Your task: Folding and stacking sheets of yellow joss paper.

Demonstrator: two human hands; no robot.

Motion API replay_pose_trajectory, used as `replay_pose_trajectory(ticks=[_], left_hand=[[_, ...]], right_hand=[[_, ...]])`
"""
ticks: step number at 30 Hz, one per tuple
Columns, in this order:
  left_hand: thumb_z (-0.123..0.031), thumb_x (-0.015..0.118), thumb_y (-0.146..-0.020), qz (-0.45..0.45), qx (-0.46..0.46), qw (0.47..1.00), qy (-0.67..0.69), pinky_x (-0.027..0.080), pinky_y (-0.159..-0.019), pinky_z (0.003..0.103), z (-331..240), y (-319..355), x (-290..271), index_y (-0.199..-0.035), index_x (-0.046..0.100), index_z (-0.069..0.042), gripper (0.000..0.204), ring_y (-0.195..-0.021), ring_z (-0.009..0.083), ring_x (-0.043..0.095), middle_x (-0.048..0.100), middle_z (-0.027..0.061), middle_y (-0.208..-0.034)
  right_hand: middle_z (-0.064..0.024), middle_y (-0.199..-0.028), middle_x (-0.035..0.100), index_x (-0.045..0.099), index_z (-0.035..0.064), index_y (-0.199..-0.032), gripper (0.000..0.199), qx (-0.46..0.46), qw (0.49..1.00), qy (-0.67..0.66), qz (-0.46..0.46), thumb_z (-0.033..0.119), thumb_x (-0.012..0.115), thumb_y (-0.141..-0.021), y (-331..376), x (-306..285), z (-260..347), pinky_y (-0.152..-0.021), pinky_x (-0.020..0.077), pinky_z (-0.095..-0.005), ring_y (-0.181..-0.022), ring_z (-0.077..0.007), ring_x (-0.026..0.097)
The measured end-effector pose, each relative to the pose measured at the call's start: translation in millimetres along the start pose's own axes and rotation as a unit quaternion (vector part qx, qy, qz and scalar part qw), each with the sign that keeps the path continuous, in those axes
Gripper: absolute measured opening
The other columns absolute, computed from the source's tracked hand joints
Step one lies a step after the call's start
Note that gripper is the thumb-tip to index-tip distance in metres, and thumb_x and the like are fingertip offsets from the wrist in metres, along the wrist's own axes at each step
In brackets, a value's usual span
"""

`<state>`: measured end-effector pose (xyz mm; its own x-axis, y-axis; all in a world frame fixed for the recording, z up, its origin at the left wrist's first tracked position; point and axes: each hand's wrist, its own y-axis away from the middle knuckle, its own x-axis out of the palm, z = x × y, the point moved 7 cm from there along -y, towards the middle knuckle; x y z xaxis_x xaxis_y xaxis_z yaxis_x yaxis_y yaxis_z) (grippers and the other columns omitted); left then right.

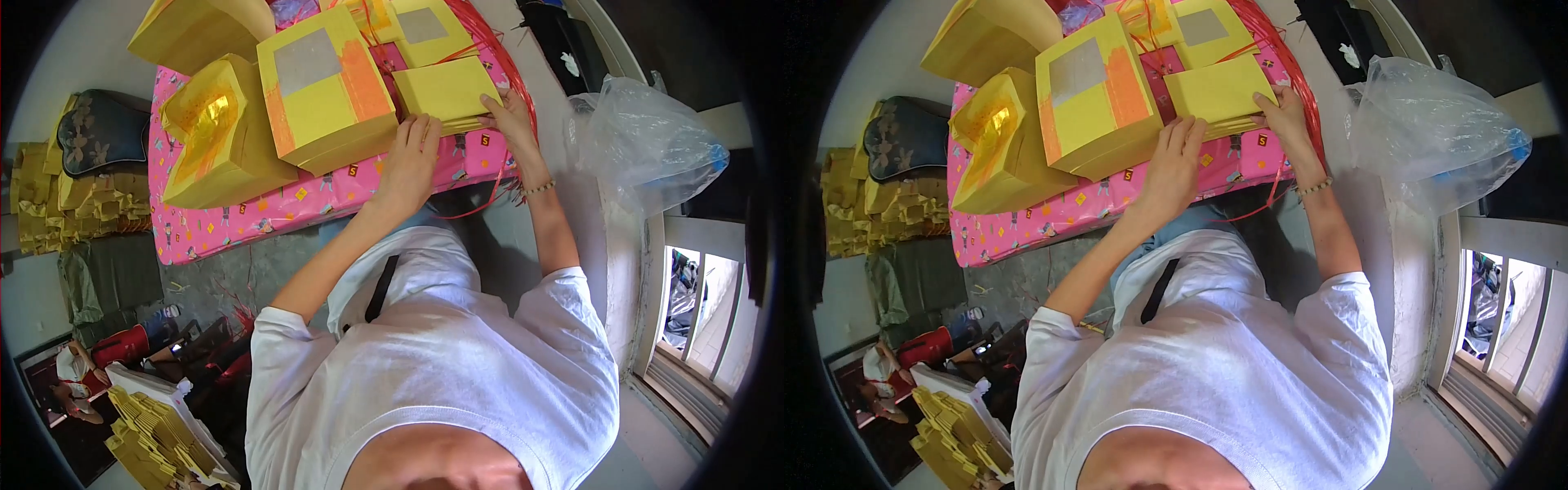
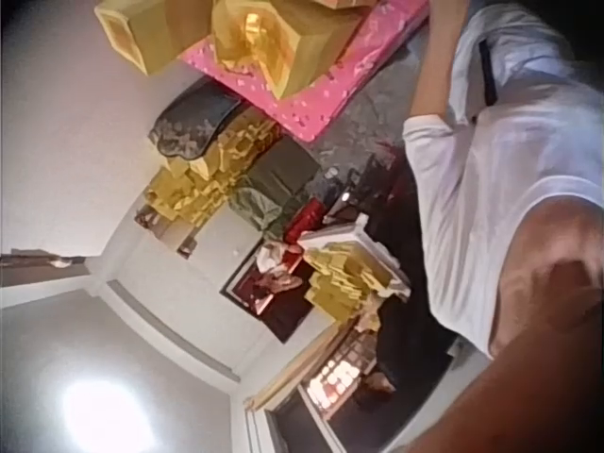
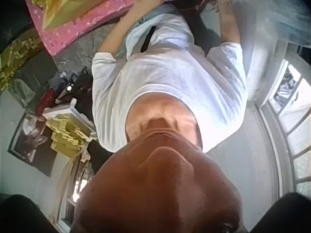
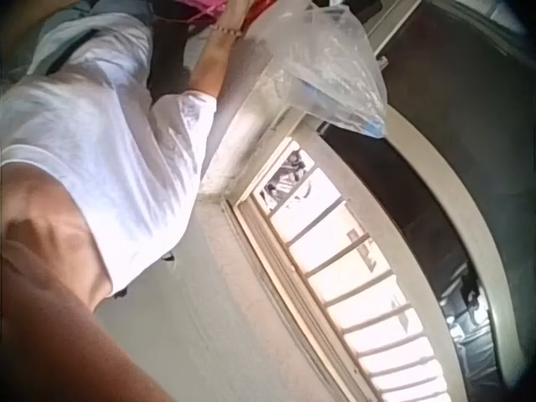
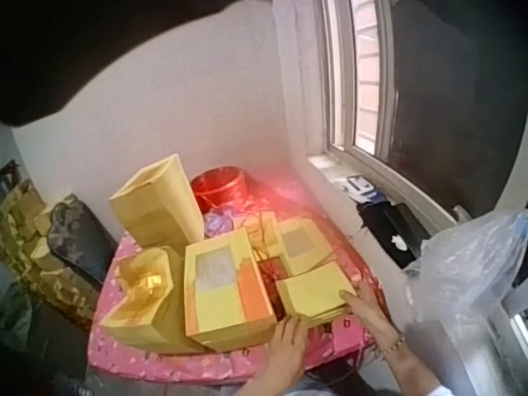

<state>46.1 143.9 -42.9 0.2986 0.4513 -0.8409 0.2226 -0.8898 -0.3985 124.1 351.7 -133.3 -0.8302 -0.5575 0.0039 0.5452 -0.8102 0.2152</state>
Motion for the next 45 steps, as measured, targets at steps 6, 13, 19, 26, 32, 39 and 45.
replay_pose_trajectory(ticks=[6,13,19,26,32,39,45], left_hand=[[0.000,0.058,-0.072,0.009,0.025,0.996,-0.089,0.035,-0.106,0.043,5,4,32,-0.131,0.038,0.011,0.064,-0.125,0.0383,0.039,0.042,0.0243,-0.131],[-0.008,0.056,-0.083,0.059,0.003,0.991,-0.118,0.035,-0.105,0.044,15,11,52,-0.132,0.038,0.010,0.055,-0.125,0.0375,0.039,0.042,0.0230,-0.132],[-0.007,0.057,-0.082,0.057,0.005,0.992,-0.109,0.036,-0.104,0.045,13,11,55,-0.131,0.038,0.011,0.056,-0.123,0.0392,0.039,0.041,0.0244,-0.132],[-0.004,0.067,-0.063,-0.002,-0.024,0.999,-0.021,0.031,-0.108,0.043,7,8,34,-0.130,0.036,0.014,0.076,-0.126,0.0408,0.036,0.038,0.0269,-0.134],[-0.005,0.067,-0.071,-0.047,-0.021,0.998,0.031,0.039,-0.097,0.044,-8,19,-22,-0.125,0.049,0.001,0.057,-0.116,0.0378,0.043,0.045,0.0198,-0.129],[-0.007,0.069,-0.071,-0.200,-0.049,0.979,-0.015,0.041,-0.081,0.043,27,23,-106,-0.106,0.061,-0.010,0.036,-0.101,0.0314,0.050,0.056,0.0110,-0.108],[-0.013,0.074,-0.071,-0.177,-0.097,0.978,-0.048,0.042,-0.083,0.039,72,29,-121,-0.103,0.065,-0.010,0.033,-0.097,0.0286,0.053,0.060,0.0068,-0.104]], right_hand=[[-0.0145,-0.100,0.062,0.048,-0.0061,-0.111,0.034,-0.023,0.999,0.023,-0.006,0.011,0.065,-0.087,3,1,-3,-0.062,0.0580,-0.0257,-0.085,-0.0177,0.065],[-0.0184,-0.097,0.062,0.052,-0.0014,-0.106,0.039,-0.192,0.912,0.357,-0.065,0.023,0.070,-0.081,23,9,30,-0.065,0.0530,-0.0413,-0.083,-0.0361,0.064],[-0.0184,-0.097,0.057,0.056,0.0018,-0.104,0.038,-0.314,0.776,0.532,-0.126,0.026,0.070,-0.078,42,15,48,-0.084,0.0434,-0.0452,-0.098,-0.0362,0.053],[-0.0151,-0.098,0.057,0.058,0.0031,-0.109,0.033,-0.400,0.806,0.426,-0.098,0.018,0.068,-0.081,50,28,79,-0.086,0.0429,-0.0419,-0.097,-0.0325,0.053],[-0.0099,-0.101,0.061,0.063,0.0047,-0.101,0.021,-0.397,0.870,0.291,0.025,0.015,0.067,-0.083,69,69,133,-0.084,0.0446,-0.0373,-0.097,-0.0269,0.058],[-0.0081,-0.109,0.062,0.063,0.0062,-0.107,0.028,-0.477,0.783,0.339,0.210,0.015,0.070,-0.081,95,132,145,-0.089,0.0449,-0.0343,-0.105,-0.0239,0.057],[-0.0067,-0.099,0.062,0.065,0.0077,-0.099,0.025,-0.478,0.777,0.342,0.224,0.022,0.071,-0.080,91,139,140,-0.085,0.0463,-0.0363,-0.100,-0.0260,0.057]])
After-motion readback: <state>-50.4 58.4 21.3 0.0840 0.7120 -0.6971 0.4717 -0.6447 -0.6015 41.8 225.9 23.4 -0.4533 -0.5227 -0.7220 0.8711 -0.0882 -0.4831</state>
